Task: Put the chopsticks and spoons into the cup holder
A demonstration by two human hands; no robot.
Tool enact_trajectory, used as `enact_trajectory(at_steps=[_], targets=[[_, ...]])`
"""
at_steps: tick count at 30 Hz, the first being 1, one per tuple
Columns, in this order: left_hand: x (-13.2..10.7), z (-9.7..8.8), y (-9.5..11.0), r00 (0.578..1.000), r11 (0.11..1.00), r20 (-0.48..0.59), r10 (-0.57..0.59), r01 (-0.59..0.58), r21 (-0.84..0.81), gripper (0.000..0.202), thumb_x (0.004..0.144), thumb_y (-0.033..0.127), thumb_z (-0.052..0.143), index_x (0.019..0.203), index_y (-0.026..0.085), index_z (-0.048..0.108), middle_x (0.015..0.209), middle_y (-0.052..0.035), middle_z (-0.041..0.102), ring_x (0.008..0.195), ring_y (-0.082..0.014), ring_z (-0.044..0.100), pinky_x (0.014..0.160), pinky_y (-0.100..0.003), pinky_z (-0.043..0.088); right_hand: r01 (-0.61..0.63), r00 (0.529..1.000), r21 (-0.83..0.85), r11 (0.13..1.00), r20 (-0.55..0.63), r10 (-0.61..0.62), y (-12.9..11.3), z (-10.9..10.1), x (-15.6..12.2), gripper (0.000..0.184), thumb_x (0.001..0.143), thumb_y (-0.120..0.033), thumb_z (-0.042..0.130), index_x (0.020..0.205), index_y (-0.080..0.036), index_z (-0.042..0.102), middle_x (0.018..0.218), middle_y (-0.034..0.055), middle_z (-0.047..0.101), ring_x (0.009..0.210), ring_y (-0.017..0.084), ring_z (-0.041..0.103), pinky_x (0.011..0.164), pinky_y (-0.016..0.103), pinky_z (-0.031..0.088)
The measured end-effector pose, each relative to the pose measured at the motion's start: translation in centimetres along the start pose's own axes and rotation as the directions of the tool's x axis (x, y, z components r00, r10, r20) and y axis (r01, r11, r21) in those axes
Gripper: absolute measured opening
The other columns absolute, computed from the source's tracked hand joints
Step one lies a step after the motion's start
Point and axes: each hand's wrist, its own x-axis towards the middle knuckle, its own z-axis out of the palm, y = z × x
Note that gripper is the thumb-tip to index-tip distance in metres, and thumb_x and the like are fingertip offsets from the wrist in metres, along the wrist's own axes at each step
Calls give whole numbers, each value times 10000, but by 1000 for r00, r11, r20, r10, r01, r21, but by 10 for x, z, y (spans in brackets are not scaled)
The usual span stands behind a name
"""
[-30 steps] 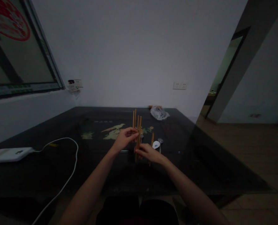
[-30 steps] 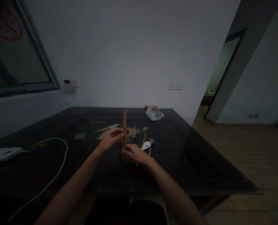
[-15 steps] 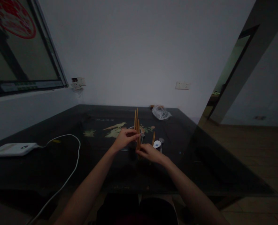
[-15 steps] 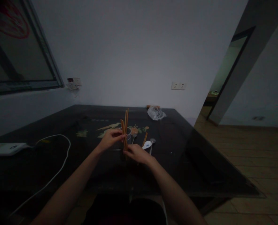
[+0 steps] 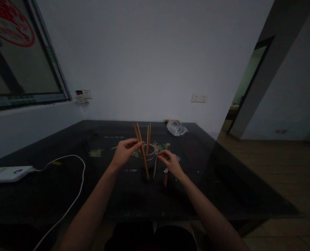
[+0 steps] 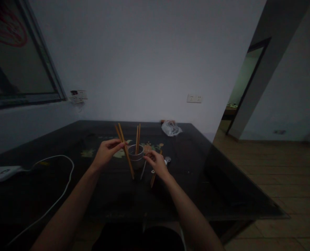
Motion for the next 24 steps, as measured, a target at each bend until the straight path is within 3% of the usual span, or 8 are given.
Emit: enact_trajectory(at_steps=[2, 6, 10, 17, 24], targets=[[6, -7, 11, 999, 999, -38, 35, -34, 16, 258, 716, 370, 689, 814, 134, 722, 804, -72, 728, 743, -184, 677, 698, -284, 554, -34, 999, 5, 999, -19, 34, 11, 4, 2, 317, 763, -367, 662, 1008, -176, 599, 818, 29, 618, 740, 164, 581, 629, 260, 455], [29, -20, 29, 980, 989, -135, 145, -139, 48, 268, 733, 376, 679, 838, 131, 711, 793, -67, 713, 706, -150, 657, 633, -238, 542, -55, 994, -3, 998, 96, 55, 28, 18, 3, 721, 629, -294, 778, 1267, -205, 455, 1104, 86, 580, 979, 222, 574, 794, 342, 486], [62, -24, 31, 956, 976, -197, 218, -212, 50, 297, 729, 407, 677, 824, 126, 692, 784, -58, 694, 701, -134, 636, 633, -226, 536, -73, 988, 50, 996, 140, 66, 36, 29, 13, 873, 567, -254, 812, 1328, -211, 385, 1286, 117, 504, 1155, 258, 513, 965, 411, 415], [109, -9, -12, 973, 983, -146, 180, -181, 8, 328, 703, 430, 677, 834, 131, 647, 759, -35, 654, 683, -129, 619, 575, -215, 533, -141, 963, 158, 977, 252, 98, 42, 40, 34, 947, 500, -220, 838, 1331, -203, 385, 1227, 96, 560, 1163, 255, 521, 1021, 412, 378], [109, -3, -56, 997, 998, -68, 35, -31, 61, 335, 678, 439, 674, 815, 134, 648, 769, -47, 663, 690, -161, 628, 536, -240, 540, -114, 971, 112, 987, 221, 87, 45, 51, 34, 1054, 464, -239, 845, 1374, -203, 314, 1283, 101, 527, 1209, 276, 482, 1052, 428, 337]])
